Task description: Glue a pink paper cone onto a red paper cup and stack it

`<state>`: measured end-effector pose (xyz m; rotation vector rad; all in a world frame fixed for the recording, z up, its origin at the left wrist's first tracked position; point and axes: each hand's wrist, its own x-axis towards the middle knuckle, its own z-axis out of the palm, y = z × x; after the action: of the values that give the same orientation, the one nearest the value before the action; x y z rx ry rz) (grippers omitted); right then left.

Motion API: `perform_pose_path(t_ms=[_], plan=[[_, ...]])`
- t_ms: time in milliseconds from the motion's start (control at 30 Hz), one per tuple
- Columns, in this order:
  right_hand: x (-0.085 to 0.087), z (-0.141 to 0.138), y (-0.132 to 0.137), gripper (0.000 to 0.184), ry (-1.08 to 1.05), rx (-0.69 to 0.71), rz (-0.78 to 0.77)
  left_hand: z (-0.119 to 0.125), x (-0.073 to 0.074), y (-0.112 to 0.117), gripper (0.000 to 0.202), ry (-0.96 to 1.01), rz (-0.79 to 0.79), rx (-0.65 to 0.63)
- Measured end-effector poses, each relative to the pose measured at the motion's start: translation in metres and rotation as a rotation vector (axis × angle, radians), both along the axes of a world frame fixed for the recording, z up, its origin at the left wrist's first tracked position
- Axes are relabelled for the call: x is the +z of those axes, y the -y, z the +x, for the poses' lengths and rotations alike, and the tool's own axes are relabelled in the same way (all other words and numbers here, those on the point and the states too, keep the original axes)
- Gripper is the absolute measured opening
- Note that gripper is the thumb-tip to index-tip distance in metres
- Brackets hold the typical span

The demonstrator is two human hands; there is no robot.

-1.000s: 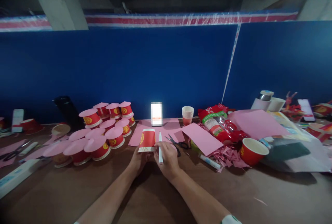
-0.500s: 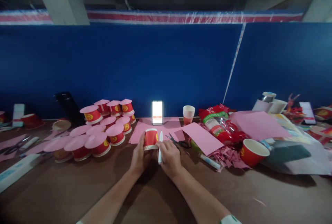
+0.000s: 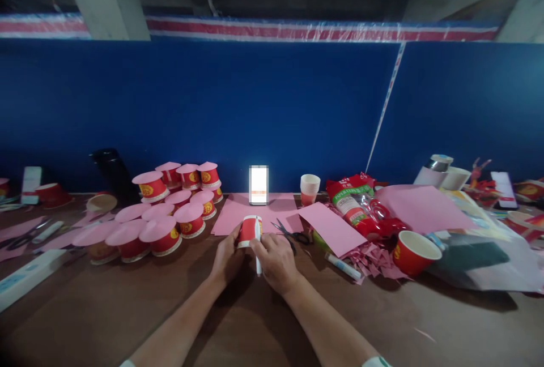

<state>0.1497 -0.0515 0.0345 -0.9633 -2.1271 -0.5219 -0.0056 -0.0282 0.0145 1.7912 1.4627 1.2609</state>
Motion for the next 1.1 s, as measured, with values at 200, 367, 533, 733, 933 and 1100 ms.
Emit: perform_pose_path(t_ms=[200, 367, 533, 733, 933, 1100], plan=[[-0.007, -0.002, -0.003, 0.016, -0.081, 0.035, -0.029, 0.000, -0.011, -0.004, 0.060, 0.049, 0.026, -0.014], [-0.012, -0.006, -0.006, 0.017, -0.353, 0.086, -0.115, -0.002, -0.012, -0.007, 0.057, 0.034, 0.104, -0.022], [-0.010, -0.006, -0.006, 0.014, -0.564, 0.091, -0.131, -0.005, -0.015, -0.009, 0.062, -0.021, 0.168, 0.010], [-0.002, -0.003, 0.000, 0.019, -0.661, 0.217, -0.200, -0.004, -0.013, -0.008, 0.078, -0.159, 0.088, 0.056], [-0.004, -0.004, 0.001, 0.014, -0.581, 0.247, -0.174, -0.002, -0.013, -0.005, 0.071, -0.240, 0.027, 0.072], [-0.012, -0.007, -0.002, 0.014, -0.568, 0.198, -0.168, 0.001, -0.011, -0.003, 0.078, -0.274, 0.026, 0.067]])
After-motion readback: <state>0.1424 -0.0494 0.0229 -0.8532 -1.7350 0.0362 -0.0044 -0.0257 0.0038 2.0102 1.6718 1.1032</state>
